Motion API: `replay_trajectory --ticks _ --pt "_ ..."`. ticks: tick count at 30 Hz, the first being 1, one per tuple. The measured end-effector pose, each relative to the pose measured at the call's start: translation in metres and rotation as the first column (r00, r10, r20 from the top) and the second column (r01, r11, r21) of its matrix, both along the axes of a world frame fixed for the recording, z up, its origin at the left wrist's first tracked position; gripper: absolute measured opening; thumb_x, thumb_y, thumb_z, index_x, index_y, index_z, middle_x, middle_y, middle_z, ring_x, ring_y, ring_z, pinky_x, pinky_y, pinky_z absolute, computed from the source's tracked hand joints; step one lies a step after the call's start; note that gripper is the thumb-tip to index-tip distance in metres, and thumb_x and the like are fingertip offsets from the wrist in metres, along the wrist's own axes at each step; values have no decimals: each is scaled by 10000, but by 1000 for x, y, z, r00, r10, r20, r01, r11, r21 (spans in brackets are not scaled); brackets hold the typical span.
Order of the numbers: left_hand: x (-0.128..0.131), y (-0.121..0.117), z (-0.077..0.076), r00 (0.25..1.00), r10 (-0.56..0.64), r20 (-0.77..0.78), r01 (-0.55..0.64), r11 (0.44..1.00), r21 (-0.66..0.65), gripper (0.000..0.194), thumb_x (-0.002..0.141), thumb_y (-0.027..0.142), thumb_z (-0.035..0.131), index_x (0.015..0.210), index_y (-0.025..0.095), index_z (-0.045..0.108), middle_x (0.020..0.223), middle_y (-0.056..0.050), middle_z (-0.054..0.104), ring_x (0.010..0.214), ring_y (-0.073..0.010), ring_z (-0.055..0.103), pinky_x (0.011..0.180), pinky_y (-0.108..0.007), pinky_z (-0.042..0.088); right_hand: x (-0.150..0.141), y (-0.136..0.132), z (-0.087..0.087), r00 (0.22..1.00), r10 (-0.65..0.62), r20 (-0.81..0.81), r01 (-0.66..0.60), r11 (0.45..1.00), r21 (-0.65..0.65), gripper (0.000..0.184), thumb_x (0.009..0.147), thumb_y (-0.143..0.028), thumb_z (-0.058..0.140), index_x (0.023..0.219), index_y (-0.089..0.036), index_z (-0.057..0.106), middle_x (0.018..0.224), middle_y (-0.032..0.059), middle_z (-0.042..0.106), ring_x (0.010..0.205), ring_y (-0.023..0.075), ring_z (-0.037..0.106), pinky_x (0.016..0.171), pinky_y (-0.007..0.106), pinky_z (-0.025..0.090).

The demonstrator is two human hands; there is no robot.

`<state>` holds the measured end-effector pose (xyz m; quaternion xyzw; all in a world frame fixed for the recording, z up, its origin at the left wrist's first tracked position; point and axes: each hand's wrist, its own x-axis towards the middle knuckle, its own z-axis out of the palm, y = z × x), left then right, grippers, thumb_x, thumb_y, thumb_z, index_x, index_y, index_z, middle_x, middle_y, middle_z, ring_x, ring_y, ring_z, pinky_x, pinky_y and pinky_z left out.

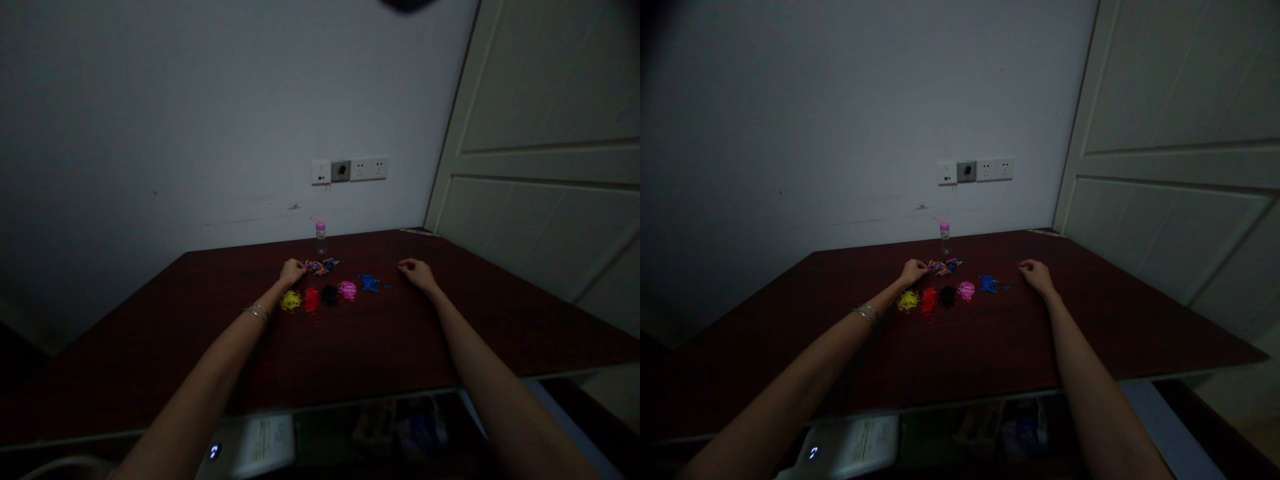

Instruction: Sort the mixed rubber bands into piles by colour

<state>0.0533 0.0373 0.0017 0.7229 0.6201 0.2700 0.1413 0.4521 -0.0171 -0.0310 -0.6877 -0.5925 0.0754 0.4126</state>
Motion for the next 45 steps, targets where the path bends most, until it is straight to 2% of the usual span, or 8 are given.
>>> replay_trajectory --ticks 5,13,22,31,36,41,43,45 --pt "-3 1 -2 999 22 48 -22 1000 12 184 693 209 609 803 137 739 807 -72 704 757 -162 609 663 -202 414 -2 -2 2 1000 5 -4 -5 1000 -4 251 717 -254 570 896 -115 681 738 58 664 677 160 591 649 253 426" --pt "-1 6 -6 994 61 87 -63 998 20 291 706 391 633 780 129 735 715 -79 690 624 -137 569 570 -207 384 -3 -4 4 1000 2 -4 -3 1000 -11 250 719 -250 564 897 -119 681 730 53 660 662 157 586 643 252 423" --pt "10 2 -4 991 120 61 -120 993 -7 204 703 299 634 812 158 734 786 -72 702 691 -147 599 575 -201 384 -3 -3 3 1000 11 -1 -11 1000 -1 250 712 -256 562 886 -126 686 734 55 657 660 159 582 637 255 426" --pt "6 5 -5 988 128 88 -128 992 -5 193 704 273 630 814 146 726 808 -78 702 703 -147 597 587 -209 388 -1 -1 1 1000 18 4 -18 1000 -14 251 720 -258 556 900 -132 678 737 53 661 676 160 589 643 254 426" --pt "2 3 6 985 93 144 -101 994 50 172 706 227 626 799 125 727 803 -84 704 704 -143 598 601 -208 393 0 0 0 1000 23 6 -23 1000 -14 250 718 -258 553 895 -136 679 737 51 666 679 161 594 642 253 431" --pt "4 2 24 973 30 228 -51 995 86 222 710 307 633 759 114 732 765 -81 703 696 -147 595 603 -211 401 -1 0 1 1000 13 16 -13 1000 -9 235 704 -257 568 873 -143 684 734 48 667 669 162 594 652 262 434" --pt "8 2 31 964 -31 264 12 997 72 233 694 322 646 744 111 731 745 -77 699 691 -145 591 605 -212 405 -2 -1 1 1000 10 15 -10 1000 -2 230 702 -255 571 868 -145 686 728 47 666 664 161 595 647 262 434" --pt "14 1 37 941 -136 308 130 991 43 236 671 312 664 750 99 730 734 -76 694 679 -140 584 605 -213 408 -3 -2 2 1000 4 9 -4 1000 -6 221 700 -249 572 859 -148 687 718 45 665 659 160 595 636 258 434"
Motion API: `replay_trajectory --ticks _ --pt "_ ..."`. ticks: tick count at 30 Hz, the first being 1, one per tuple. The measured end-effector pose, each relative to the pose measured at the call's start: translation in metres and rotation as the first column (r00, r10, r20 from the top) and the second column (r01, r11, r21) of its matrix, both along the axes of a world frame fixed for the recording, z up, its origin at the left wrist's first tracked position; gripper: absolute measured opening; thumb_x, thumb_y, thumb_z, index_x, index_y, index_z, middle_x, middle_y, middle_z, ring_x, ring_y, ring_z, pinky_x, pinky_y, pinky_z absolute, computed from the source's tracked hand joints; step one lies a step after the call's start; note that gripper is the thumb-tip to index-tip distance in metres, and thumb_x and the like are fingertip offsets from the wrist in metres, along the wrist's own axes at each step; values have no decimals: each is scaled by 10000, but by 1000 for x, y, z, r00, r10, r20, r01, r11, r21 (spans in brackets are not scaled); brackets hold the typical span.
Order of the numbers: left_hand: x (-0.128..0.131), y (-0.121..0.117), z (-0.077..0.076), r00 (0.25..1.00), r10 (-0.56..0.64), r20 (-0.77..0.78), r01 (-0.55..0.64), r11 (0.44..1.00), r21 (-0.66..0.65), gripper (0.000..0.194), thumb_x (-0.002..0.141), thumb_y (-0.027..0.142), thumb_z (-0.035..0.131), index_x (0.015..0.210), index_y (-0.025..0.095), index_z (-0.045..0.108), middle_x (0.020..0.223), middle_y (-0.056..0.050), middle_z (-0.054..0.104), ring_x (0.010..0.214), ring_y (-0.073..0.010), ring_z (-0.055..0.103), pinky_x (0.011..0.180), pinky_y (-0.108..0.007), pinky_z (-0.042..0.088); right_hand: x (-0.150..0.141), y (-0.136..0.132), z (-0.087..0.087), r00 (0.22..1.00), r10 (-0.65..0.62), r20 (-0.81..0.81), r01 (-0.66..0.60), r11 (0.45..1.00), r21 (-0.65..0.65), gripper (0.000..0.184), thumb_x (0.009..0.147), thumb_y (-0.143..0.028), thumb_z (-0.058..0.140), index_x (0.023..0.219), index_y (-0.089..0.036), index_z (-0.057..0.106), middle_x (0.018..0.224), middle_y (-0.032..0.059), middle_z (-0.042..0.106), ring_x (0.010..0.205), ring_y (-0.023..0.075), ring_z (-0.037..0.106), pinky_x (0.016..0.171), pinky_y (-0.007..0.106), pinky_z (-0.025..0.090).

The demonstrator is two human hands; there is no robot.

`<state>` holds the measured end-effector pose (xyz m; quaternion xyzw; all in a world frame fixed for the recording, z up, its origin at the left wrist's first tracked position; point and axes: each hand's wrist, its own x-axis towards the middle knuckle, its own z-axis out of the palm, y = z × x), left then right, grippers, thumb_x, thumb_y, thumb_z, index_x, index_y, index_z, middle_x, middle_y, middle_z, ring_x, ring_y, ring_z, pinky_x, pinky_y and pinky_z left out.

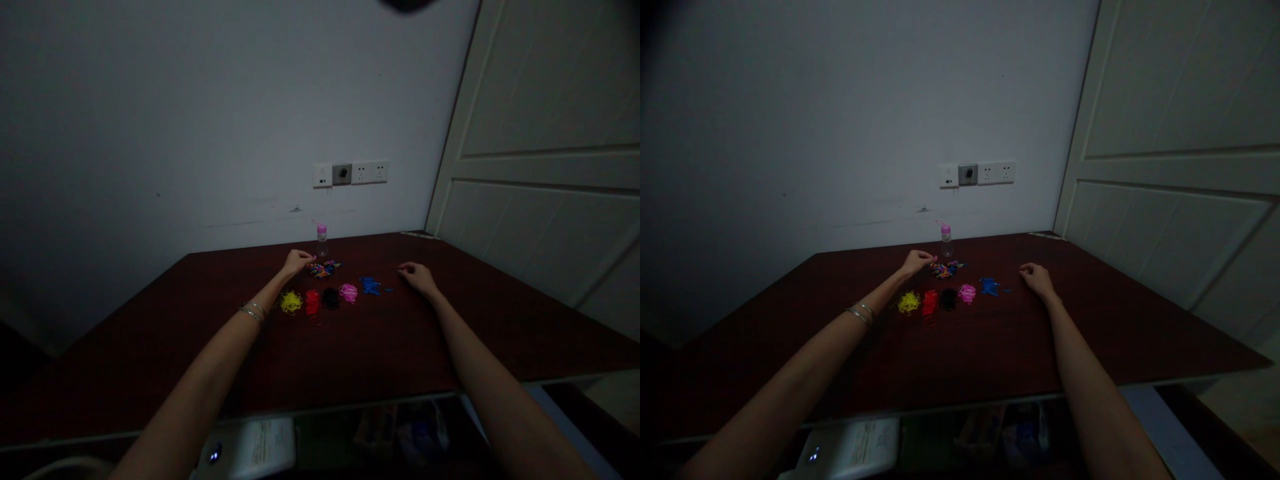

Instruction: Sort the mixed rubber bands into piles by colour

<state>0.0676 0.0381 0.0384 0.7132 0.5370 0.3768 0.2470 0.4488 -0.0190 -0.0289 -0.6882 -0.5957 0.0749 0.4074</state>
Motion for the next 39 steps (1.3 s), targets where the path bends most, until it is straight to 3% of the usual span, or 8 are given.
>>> replay_trajectory --ticks 3,5,10,17,30,34,39 --pt "12 -6 8 982 -181 54 184 981 -57 254 647 294 681 780 82 729 713 -75 685 639 -125 570 598 -218 411 -2 -2 2 1000 -1 1 1 1000 -11 218 703 -243 571 861 -147 688 726 47 667 667 158 597 643 252 437" --pt "22 -11 11 968 -242 61 246 965 -86 257 640 293 684 781 84 730 689 -68 678 612 -116 557 586 -220 411 -3 -3 4 1000 -1 6 1 1000 -20 226 704 -246 570 868 -148 690 740 49 669 677 161 599 664 256 441" --pt "41 -20 12 943 -331 28 332 939 -92 224 634 275 681 751 91 732 686 -59 674 611 -107 548 595 -217 417 -3 -3 4 1000 -12 10 13 1000 -25 241 698 -249 571 882 -149 692 758 53 671 684 161 599 684 262 445" --pt "56 -26 1 899 -426 -102 416 903 -102 192 640 247 655 729 95 734 664 -48 668 623 -115 556 594 -207 412 -1 0 0 1000 5 16 -5 1000 20 219 692 -257 574 853 -162 689 720 36 664 648 150 592 640 251 441" --pt "79 -40 -7 794 -510 -331 493 858 -140 179 617 141 570 698 105 725 594 -30 645 513 -95 507 509 -184 382 -3 -3 3 1000 0 6 0 1000 -16 220 702 -251 570 864 -154 683 748 48 675 672 157 601 630 247 439" --pt "76 -38 -5 817 -489 -306 482 870 -101 187 617 148 573 712 106 729 615 -31 650 551 -103 526 533 -188 392 -4 -4 4 1000 11 11 -11 1000 4 215 702 -240 572 862 -151 685 754 52 677 675 160 601 640 252 443" --pt "58 -27 -5 897 -374 -234 377 926 -33 184 638 201 601 730 111 731 653 -27 659 617 -117 557 602 -203 415 -3 -3 2 1000 11 15 -11 1000 15 191 703 -229 575 840 -160 688 746 51 677 672 158 603 631 248 442"
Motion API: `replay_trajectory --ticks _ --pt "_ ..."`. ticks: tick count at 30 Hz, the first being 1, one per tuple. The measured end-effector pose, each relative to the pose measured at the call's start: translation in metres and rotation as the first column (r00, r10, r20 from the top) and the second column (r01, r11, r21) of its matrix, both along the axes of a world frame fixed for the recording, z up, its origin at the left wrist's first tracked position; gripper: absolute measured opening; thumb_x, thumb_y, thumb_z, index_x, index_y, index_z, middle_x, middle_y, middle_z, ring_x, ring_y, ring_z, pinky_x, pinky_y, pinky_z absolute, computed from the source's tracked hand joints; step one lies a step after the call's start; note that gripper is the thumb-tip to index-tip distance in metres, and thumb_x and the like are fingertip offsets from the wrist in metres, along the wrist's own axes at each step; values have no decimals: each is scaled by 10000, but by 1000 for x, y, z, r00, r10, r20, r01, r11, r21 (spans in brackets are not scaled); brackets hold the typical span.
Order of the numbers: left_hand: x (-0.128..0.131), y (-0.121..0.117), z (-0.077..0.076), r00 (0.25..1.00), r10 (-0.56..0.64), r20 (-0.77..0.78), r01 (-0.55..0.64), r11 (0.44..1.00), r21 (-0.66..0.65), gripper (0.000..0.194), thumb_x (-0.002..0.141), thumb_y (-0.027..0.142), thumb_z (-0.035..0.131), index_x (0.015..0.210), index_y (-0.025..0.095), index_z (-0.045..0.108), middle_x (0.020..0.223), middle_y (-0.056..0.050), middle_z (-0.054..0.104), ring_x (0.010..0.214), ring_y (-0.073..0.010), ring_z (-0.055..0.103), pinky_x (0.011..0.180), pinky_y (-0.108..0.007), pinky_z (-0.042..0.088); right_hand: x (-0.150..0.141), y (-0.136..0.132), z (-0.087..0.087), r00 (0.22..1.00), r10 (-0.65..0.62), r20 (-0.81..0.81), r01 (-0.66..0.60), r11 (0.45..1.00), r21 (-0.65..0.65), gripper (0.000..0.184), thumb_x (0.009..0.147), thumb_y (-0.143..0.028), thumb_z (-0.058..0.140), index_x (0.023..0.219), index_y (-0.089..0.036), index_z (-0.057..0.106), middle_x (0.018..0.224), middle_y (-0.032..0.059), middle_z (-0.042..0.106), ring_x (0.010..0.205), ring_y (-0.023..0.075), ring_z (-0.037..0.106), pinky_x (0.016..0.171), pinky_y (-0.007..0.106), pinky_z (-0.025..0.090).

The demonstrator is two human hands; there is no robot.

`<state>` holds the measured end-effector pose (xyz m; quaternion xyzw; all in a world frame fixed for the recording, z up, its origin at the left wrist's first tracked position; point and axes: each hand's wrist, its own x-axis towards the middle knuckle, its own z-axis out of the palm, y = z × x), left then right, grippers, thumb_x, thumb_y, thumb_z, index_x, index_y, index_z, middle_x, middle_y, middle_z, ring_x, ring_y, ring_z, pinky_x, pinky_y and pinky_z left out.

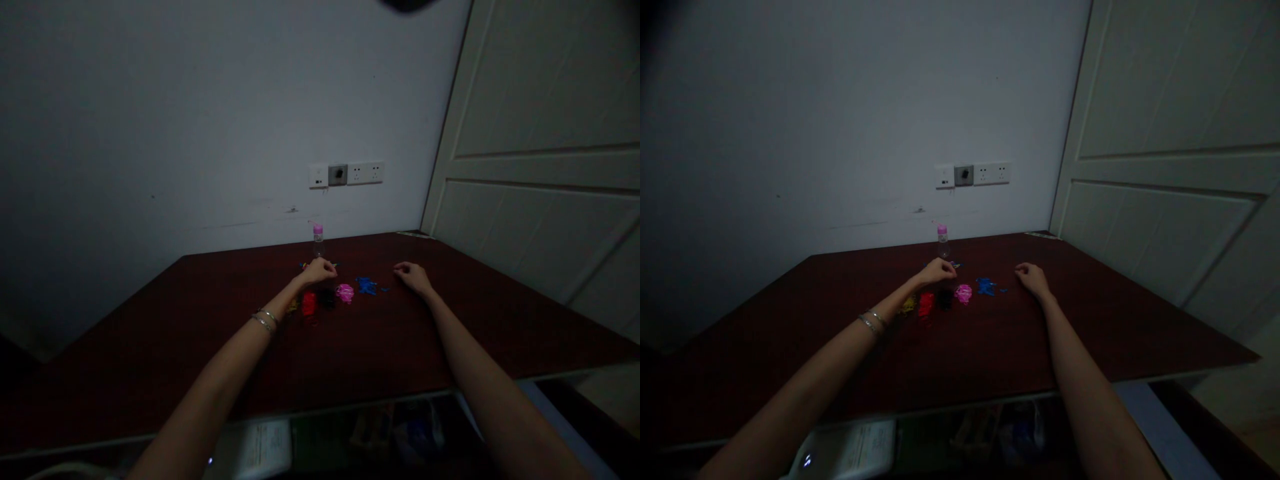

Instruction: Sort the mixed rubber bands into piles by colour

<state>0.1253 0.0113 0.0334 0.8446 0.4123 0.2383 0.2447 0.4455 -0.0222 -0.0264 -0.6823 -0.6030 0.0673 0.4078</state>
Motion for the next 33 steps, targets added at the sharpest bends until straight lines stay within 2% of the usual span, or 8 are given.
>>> replay_trajectory --ticks 5,8,12,17,24,29,33 --pt "-42 17 -9 961 252 114 -254 967 6 234 677 289 605 763 112 732 689 -45 677 655 -130 573 596 -204 405 0 0 0 1000 0 9 0 1000 -12 200 707 -238 576 855 -163 688 749 47 674 681 164 607 637 254 443" --pt "-74 25 -18 861 463 211 -470 883 -22 275 704 334 585 756 103 723 727 -64 690 671 -141 582 588 -205 400 0 0 0 1000 -1 24 2 1000 -20 214 712 -247 575 874 -164 689 775 54 677 702 170 610 651 257 443" --pt "-110 30 -28 754 618 225 -631 776 -17 319 748 377 534 748 113 713 750 -58 693 688 -145 590 582 -200 388 1 2 -1 999 -1 50 3 999 -51 219 724 -254 571 886 -164 688 805 59 681 731 179 615 665 259 441" --pt "-133 33 -39 708 665 239 -680 733 -27 349 765 406 507 769 122 710 728 -49 691 657 -139 589 563 -195 380 2 4 -3 999 6 53 -3 998 -57 228 734 -251 556 902 -165 684 829 61 685 748 182 619 675 260 442" --pt "-130 27 -40 697 659 282 -685 729 -11 329 748 397 523 720 129 712 639 -39 674 616 -143 585 559 -205 373 -8 2 5 999 49 2 -49 999 11 249 737 -274 544 897 -144 683 806 66 680 733 173 612 666 255 438" --pt "-127 22 -38 702 633 328 -664 747 -21 302 728 374 548 660 121 698 612 -50 665 602 -157 577 556 -222 363 -37 4 21 985 172 -15 -170 980 102 269 732 -319 542 870 -134 680 795 64 679 713 163 602 660 252 446" --pt "-127 22 -39 712 624 323 -656 754 -10 300 726 373 546 650 125 695 602 -48 659 590 -155 570 566 -228 362 -74 7 36 930 366 34 -367 929 50 257 746 -340 536 836 -151 685 793 50 684 721 154 600 653 232 442"
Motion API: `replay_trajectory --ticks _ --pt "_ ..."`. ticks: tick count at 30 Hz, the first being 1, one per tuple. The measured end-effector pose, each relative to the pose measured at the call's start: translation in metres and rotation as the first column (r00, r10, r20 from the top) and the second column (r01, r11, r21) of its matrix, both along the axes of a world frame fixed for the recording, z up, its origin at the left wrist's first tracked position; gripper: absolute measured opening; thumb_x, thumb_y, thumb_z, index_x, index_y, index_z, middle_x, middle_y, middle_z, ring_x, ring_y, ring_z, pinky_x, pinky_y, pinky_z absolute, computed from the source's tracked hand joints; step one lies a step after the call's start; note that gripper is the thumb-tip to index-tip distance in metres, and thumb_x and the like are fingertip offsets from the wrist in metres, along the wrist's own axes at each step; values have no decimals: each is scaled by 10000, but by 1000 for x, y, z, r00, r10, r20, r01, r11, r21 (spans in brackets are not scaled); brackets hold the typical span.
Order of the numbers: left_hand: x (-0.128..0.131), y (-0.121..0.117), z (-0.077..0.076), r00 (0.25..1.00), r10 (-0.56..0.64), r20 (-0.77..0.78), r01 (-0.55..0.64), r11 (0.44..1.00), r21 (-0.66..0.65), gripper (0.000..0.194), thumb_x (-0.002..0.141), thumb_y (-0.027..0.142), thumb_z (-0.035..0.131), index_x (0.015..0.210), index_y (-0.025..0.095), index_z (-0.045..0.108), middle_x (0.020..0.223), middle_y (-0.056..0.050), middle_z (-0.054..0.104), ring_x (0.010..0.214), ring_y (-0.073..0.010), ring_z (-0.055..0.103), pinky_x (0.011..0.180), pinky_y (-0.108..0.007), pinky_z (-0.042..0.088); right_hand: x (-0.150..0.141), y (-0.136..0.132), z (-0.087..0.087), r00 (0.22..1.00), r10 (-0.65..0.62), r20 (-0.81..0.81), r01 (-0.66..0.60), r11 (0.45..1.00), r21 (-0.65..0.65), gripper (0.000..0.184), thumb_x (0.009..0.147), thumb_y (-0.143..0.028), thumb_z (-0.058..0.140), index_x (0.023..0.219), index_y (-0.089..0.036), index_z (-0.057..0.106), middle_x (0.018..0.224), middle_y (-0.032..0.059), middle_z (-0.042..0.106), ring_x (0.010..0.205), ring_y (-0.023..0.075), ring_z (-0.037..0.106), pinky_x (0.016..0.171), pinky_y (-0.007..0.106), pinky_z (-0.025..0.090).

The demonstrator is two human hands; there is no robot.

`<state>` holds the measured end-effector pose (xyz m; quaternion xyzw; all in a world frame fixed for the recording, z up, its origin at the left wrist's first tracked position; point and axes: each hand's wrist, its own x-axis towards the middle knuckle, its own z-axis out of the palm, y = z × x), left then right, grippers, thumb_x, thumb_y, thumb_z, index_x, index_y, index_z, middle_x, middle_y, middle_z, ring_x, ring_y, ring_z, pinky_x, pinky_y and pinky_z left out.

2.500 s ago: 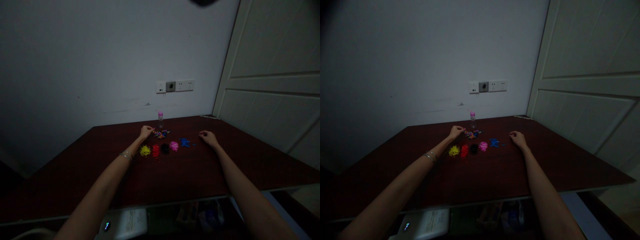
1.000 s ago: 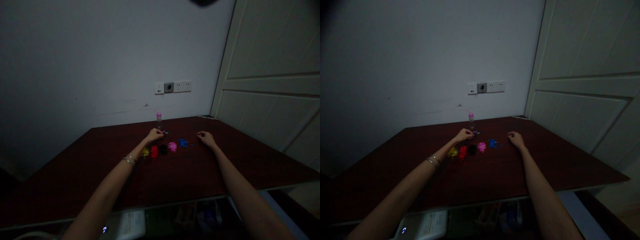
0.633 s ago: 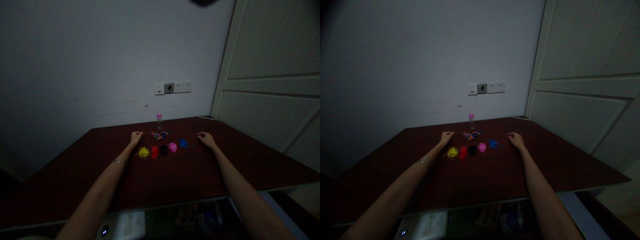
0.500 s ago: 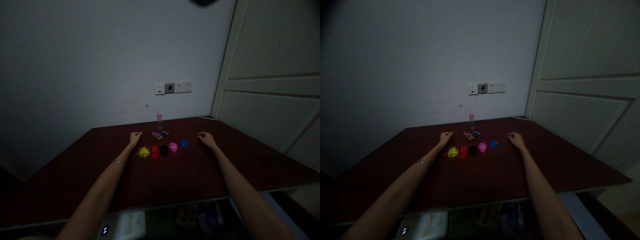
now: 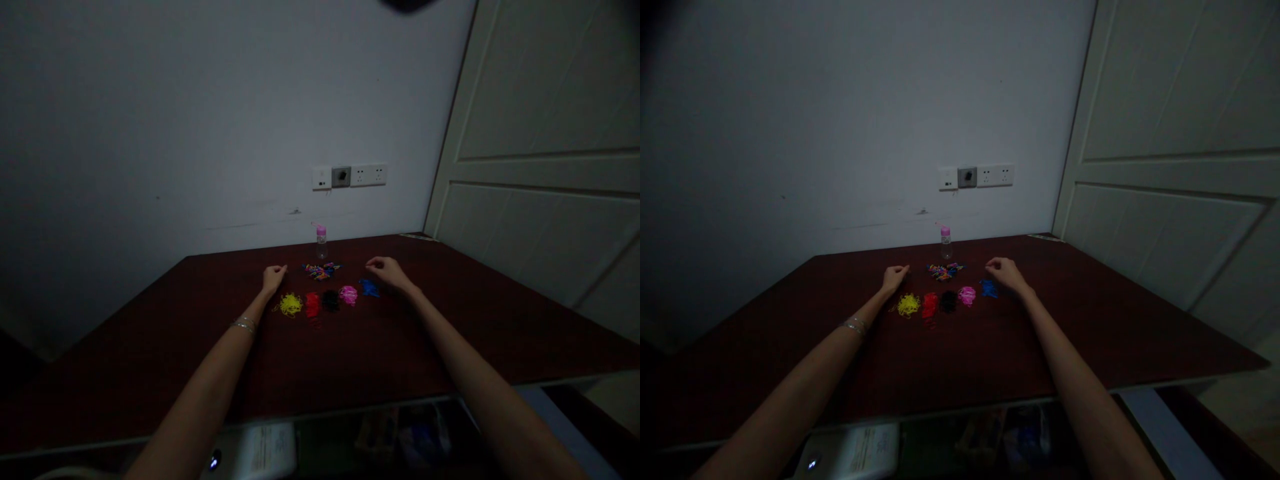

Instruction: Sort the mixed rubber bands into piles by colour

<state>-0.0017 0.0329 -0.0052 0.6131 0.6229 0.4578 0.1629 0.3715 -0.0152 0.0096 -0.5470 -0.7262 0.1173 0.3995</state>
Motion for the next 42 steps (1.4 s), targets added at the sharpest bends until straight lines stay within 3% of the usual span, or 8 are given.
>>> replay_trajectory --ticks 5,10,15,28,34,42 --pt "1 -1 -2 1000 -11 -12 11 1000 -6 314 730 385 533 651 127 693 598 -43 654 602 -159 572 579 -234 364 -56 1 15 963 202 176 -181 975 -129 198 732 -308 574 814 -170 691 772 34 681 706 141 601 637 211 428" --pt "0 -2 -3 999 -20 -37 21 1000 4 323 739 381 514 656 125 692 617 -47 660 624 -166 579 595 -238 370 -102 -3 26 910 196 365 -124 970 -211 191 741 -350 584 837 -219 684 826 29 682 752 156 615 609 206 411" --pt "-1 -2 -3 999 -21 -32 21 1000 -2 330 737 391 508 662 130 695 617 -43 661 632 -169 583 600 -238 379 -127 -5 31 833 142 534 -7 969 -248 262 741 -417 590 904 -226 664 952 69 669 856 203 625 664 241 440" --pt "0 -4 -3 998 -42 -52 44 998 36 337 738 390 497 624 137 688 633 -48 669 649 -174 588 623 -243 388 -142 -8 26 761 76 644 54 982 -180 313 849 -396 451 976 -193 652 1046 126 645 949 243 615 755 315 466" --pt "0 -2 -4 998 -29 -47 29 1000 11 326 731 396 513 629 142 691 645 -48 675 669 -179 593 624 -242 392 -143 -9 27 741 64 669 48 988 -148 294 851 -355 458 997 -178 642 1064 130 641 951 234 614 753 289 461" --pt "0 -5 0 997 -35 -66 35 999 -4 321 740 385 506 634 144 690 663 -48 678 682 -180 597 630 -242 394 -139 -8 26 783 71 618 22 990 -142 257 844 -376 488 924 -195 650 1001 109 657 926 221 613 734 268 439"
